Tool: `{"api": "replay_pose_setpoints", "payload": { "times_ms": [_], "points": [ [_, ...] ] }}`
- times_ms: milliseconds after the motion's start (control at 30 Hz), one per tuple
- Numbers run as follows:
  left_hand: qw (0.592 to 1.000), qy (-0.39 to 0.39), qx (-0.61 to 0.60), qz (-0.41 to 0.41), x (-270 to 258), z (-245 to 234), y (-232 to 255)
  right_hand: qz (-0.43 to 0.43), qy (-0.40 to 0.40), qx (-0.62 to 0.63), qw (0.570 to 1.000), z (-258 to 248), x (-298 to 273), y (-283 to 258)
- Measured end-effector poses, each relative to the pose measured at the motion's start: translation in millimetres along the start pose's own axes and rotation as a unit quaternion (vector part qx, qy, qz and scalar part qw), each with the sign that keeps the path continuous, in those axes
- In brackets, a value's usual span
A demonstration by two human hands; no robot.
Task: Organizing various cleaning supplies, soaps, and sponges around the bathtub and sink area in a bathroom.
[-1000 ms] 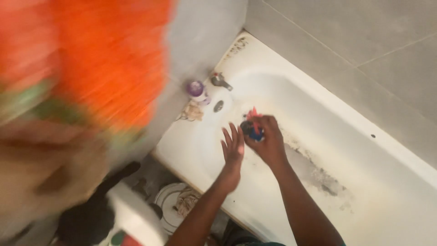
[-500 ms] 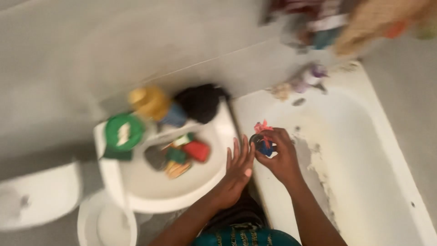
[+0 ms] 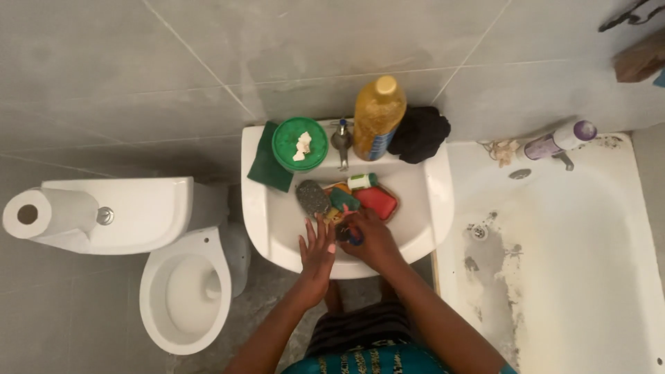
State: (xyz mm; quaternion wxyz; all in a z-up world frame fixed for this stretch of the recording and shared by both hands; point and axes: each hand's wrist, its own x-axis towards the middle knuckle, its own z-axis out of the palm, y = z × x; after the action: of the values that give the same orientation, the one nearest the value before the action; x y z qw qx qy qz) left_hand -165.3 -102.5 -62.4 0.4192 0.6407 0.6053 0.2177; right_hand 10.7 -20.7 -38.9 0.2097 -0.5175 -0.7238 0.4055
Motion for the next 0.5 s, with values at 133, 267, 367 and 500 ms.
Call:
{"api": "replay_pose_setpoints", "payload": {
  "times_ms": [133, 267, 367, 500],
  "points": [
    [1.000, -0.025, 0.003, -0.006, -4, -9, 2, 0.019, -0.034, 0.006, 0.999, 23, -1, 6],
    [0.999, -0.044, 0.001, 0.027, 5, -16, 28, -0.017, -0.037, -0.030, 0.999, 17, -7, 26],
    [0.996, -0.061, 0.009, 0.063, 22, -11, 52, 0.015, 0.005, 0.025, 1.000, -18, -11, 20],
    [0.988, -0.102, 0.015, 0.114, 57, 15, 86, 0.064, 0.119, 0.123, 0.983, -69, -20, 52]
  ]
}}
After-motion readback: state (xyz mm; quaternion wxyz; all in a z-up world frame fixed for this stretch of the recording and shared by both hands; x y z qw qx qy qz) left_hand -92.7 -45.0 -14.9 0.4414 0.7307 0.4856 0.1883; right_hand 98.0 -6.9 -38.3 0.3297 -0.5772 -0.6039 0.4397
